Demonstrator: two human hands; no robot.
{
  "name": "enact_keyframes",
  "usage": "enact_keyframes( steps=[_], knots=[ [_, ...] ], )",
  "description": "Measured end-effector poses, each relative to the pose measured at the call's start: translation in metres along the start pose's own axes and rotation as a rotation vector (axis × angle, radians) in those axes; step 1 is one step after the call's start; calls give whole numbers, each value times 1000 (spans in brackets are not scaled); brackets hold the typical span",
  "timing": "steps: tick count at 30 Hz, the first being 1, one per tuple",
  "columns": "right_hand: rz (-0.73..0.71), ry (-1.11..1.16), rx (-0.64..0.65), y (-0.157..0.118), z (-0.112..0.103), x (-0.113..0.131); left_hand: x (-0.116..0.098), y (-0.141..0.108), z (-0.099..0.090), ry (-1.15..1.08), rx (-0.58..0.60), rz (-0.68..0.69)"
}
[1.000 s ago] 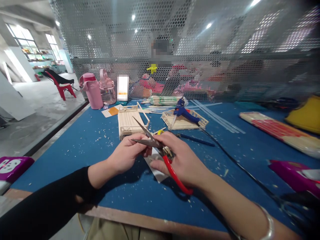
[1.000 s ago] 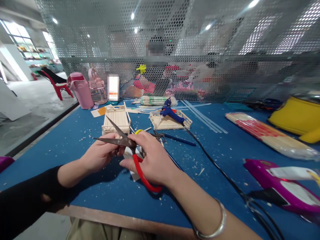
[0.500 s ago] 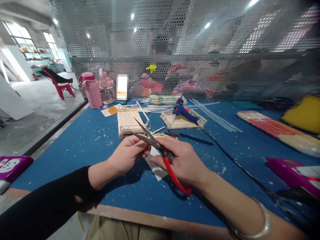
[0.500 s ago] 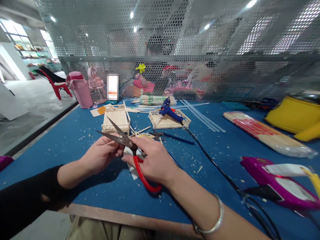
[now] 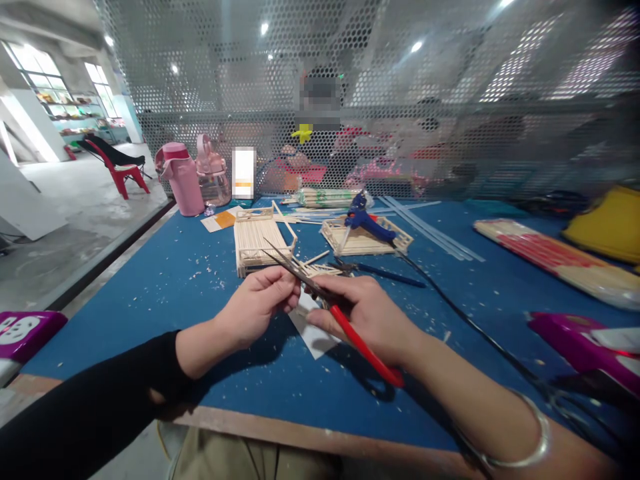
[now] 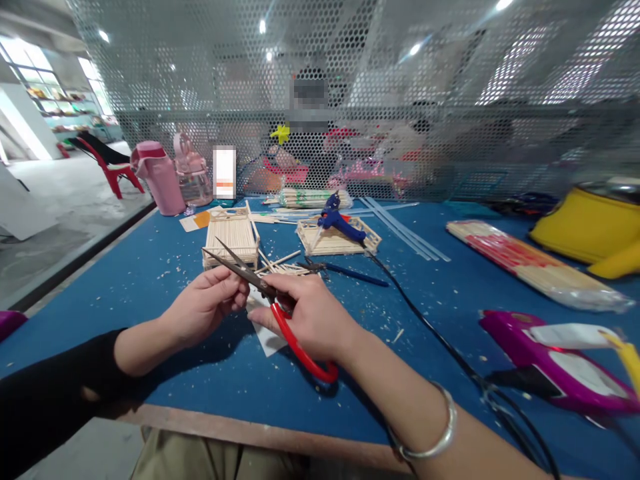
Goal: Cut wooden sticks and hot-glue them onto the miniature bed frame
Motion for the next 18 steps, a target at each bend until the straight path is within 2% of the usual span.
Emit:
enact_keyframes(
  steps=[5,9,18],
  knots=[
    [-104,-109,-149,-2,5,-4,-2,1,-3,98,24,78],
    [-121,-133,-192,-3,8,-2,-4,0,-3,163,63,109],
    [-237,-70,-272,-5,15,-3,1,-1,1,54,68,89]
  ],
)
Point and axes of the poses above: each hand's wrist, its own y-axis towards the middle knuckle, its own z-axis out of the palm, x = y × z, the point moved 1 cm from there along y, towards the middle knuckle, and after that the axes turned 3 degrees about y, right-handed, at the moved point
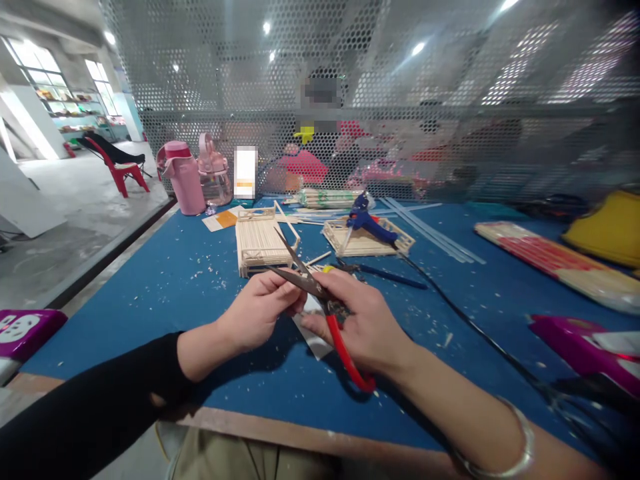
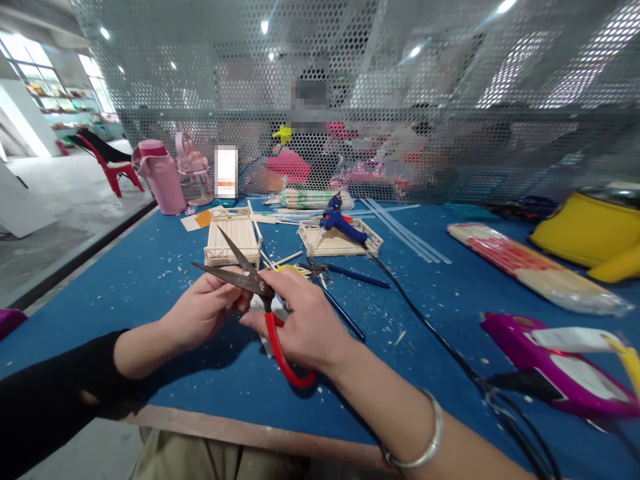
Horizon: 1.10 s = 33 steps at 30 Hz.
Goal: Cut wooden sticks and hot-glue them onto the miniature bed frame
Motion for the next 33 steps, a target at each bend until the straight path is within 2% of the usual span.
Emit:
enact_keyframes(
  steps=[3,6,10,13,15,19,24,28,33],
  knots=[
    [-8,31,-10,0,1,0,0,-1,1,-18,8,-14],
    [48,92,1,3,1,4,-3,0,3,-34,1,-26],
    [278,222,-97,8,1,6,-7,0,6,-133,-5,-116],
    [465,427,-222,9,0,5,-7,0,6,-196,23,-168],
    [526,563,-269,10,-1,4,-6,1,5,-190,44,-184],
    [546,702,-262,10,-1,5,-2,3,4,-158,92,-216],
    [500,693,-216,9,1,6,1,2,4,-60,70,-250],
    [523,682,-206,9,0,5,0,2,3,-20,52,-248],
    [560,714,-218,11,-2,4,-3,4,1,-136,-1,-496]
  ],
)
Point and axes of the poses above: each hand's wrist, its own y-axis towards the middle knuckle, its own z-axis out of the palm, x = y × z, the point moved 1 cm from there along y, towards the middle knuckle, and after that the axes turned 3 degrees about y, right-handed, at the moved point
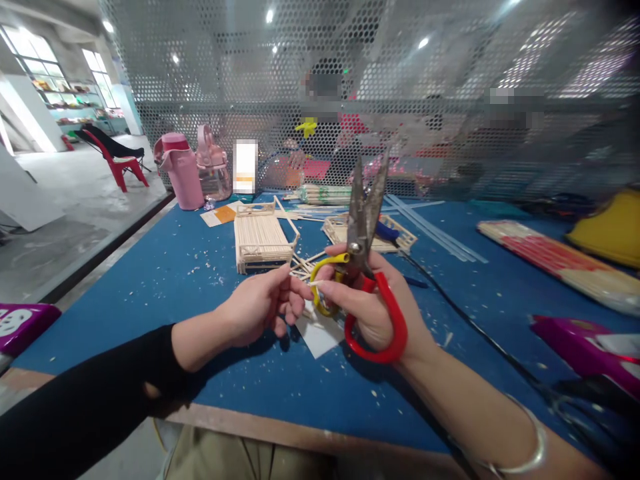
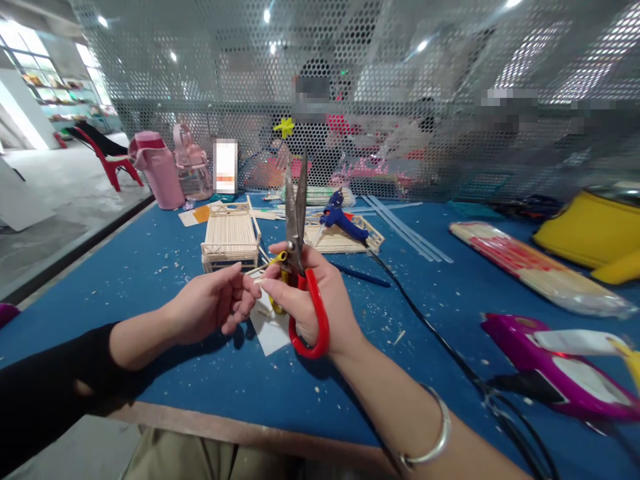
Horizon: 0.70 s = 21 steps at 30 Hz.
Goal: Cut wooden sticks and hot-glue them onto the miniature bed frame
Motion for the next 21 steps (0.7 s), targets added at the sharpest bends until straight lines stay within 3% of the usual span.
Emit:
enact_keyframes(
  steps=[3,7,15,18,21],
  knots=[
    [-9,-6,30,-1,1,0,-1,0,0,-5,-5,-53],
    [-57,-126,64,-3,2,-1,1,-1,0,75,-12,26],
    [-80,-132,-19,-3,1,-3,0,-1,0,75,-8,110],
    [-79,-183,-81,-3,-1,-1,-3,-2,1,75,-95,227],
    [-85,-329,-31,-3,-5,0,-6,-3,1,65,-197,337]
  ],
)
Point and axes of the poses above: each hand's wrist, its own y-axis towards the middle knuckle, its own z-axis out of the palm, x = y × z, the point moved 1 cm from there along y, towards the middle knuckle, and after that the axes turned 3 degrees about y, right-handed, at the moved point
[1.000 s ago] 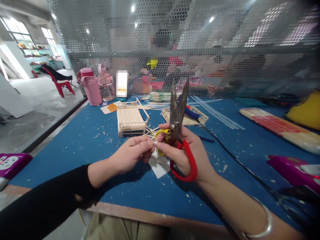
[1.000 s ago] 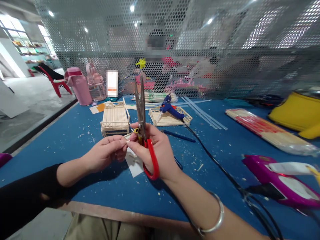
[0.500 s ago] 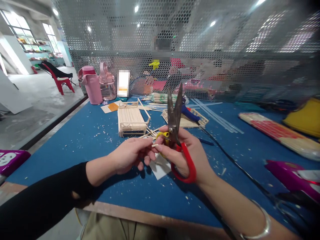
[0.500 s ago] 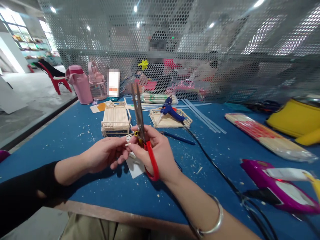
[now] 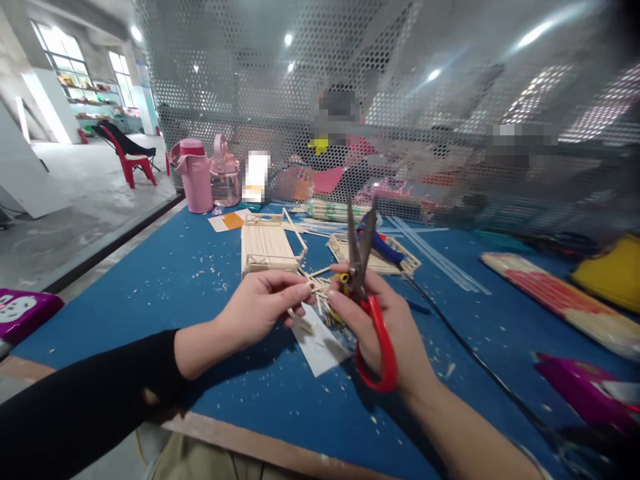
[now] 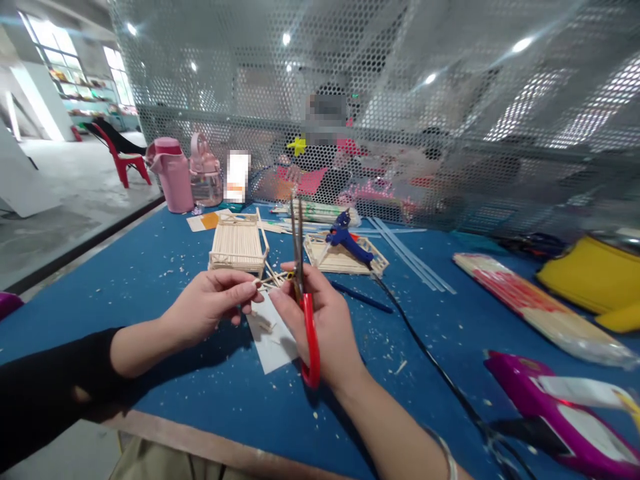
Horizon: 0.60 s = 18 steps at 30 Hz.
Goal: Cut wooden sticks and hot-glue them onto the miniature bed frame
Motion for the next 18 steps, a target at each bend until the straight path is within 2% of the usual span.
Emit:
enact_keyframes(
  steps=[4,8,18],
  knots=[
    [-148,-234,141,1,-3,2,-3,-1,-2,-12,-63,71],
    [-269,-393,227,1,-2,2,-6,-1,-4,40,-68,127],
    [-305,-544,192,-1,-4,-2,-9,-1,-4,95,-64,173]
  ],
)
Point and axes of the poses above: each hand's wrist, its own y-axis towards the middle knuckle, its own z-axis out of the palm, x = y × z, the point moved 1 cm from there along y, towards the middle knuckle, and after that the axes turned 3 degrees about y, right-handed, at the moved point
